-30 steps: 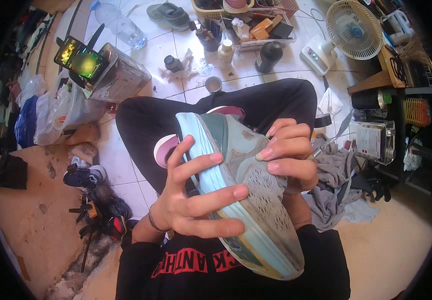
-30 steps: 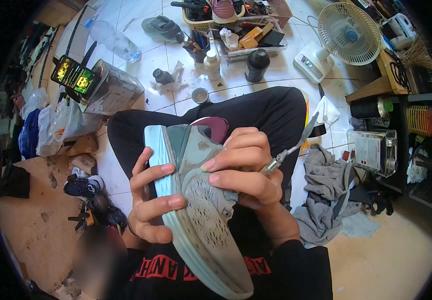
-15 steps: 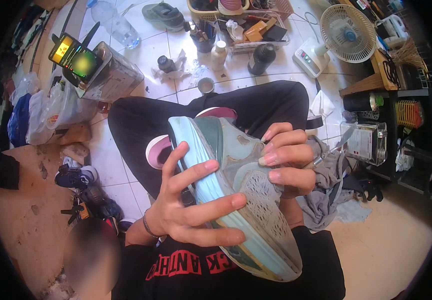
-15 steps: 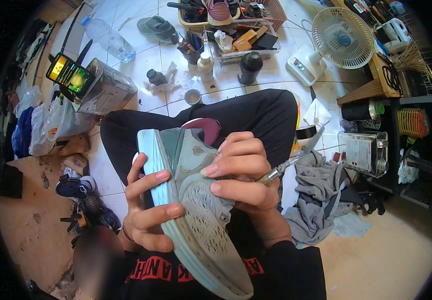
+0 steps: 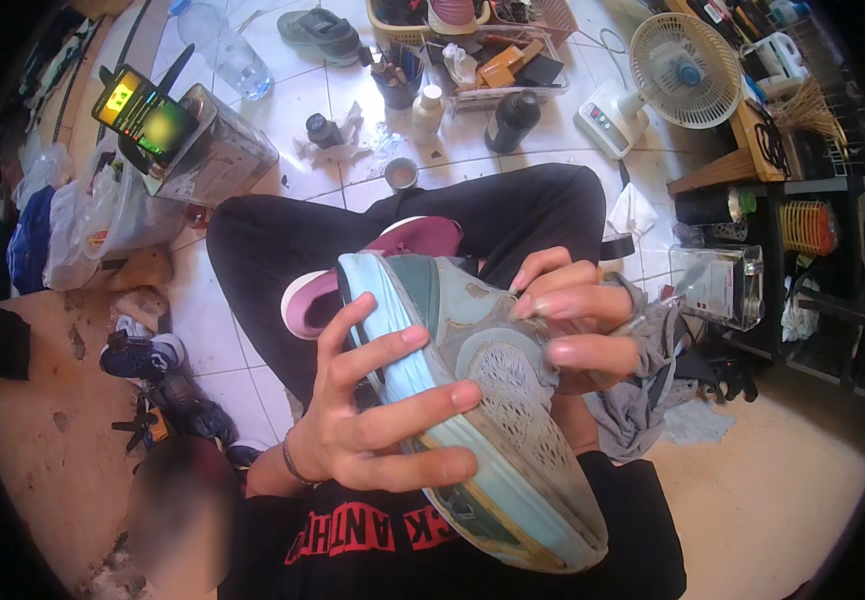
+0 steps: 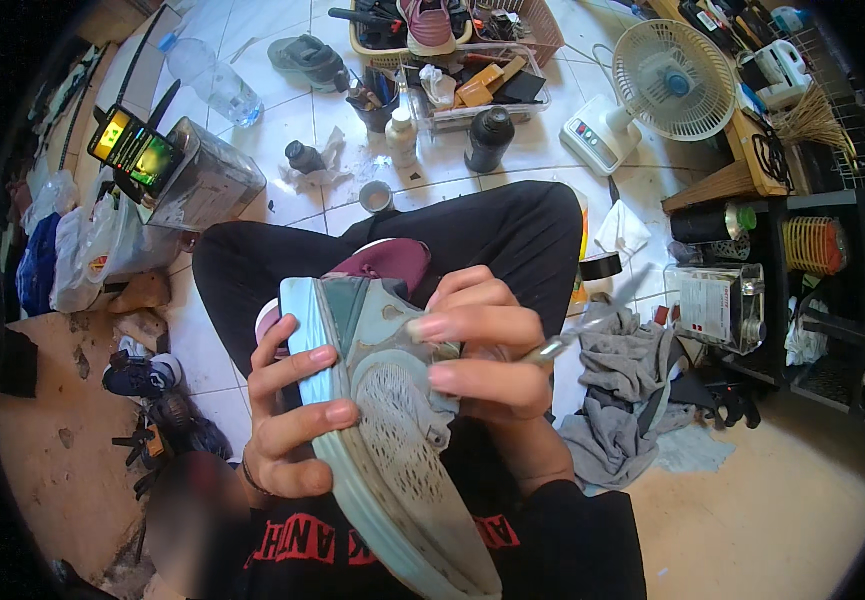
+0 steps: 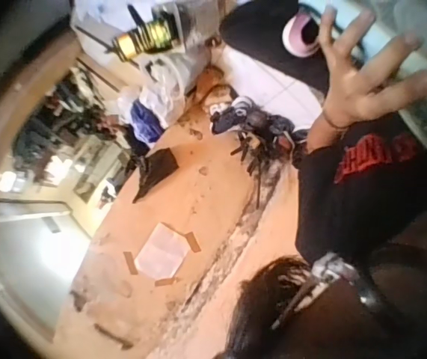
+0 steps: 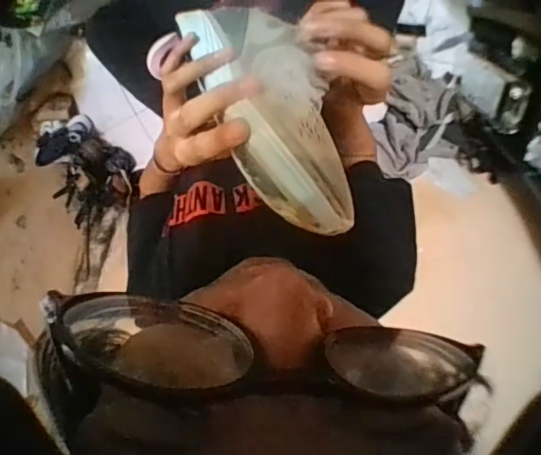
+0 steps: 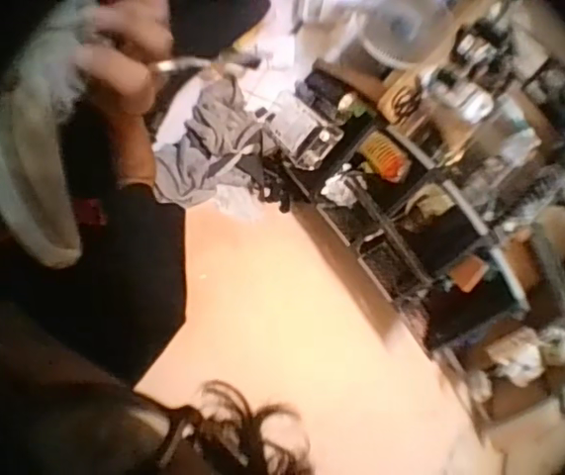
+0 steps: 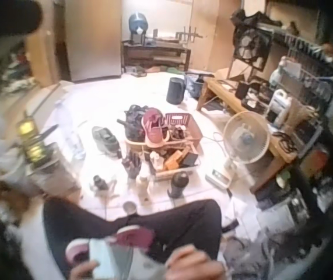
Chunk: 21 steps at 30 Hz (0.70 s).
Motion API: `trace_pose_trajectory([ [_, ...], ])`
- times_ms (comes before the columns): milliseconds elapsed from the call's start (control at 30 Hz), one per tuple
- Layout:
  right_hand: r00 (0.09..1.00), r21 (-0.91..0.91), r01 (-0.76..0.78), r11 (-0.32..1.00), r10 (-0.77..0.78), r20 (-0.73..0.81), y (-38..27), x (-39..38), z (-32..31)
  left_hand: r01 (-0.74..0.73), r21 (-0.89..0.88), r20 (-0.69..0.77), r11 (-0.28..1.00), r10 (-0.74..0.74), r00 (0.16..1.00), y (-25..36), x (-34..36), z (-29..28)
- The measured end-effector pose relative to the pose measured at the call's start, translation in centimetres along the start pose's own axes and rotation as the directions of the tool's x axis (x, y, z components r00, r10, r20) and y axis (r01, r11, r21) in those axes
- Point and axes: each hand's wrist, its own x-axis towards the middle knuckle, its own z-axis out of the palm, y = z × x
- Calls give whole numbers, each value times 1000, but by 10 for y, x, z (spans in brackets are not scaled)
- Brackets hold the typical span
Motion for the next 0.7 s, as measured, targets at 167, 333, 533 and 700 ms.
trace_pose_trajectory([
  [167, 982, -213, 182, 960, -167, 86, -2, 4, -5, 27, -28, -3, 999, -27, 1000, 4, 0, 1],
  [333, 997, -153, 59, 987, -50, 60, -10, 4, -8, 46, -26, -32, 999, -47, 998, 9, 1, 4],
  [533, 990, -281, 118, 952, -90, 112, -16, 6, -5, 54, -53, -32, 997, -56, 998, 10, 1, 5],
  [700, 988, -140, 80, 987, -97, -120, -14, 10, 6, 50, -30, -32, 998, -51, 998, 9, 1, 5],
])
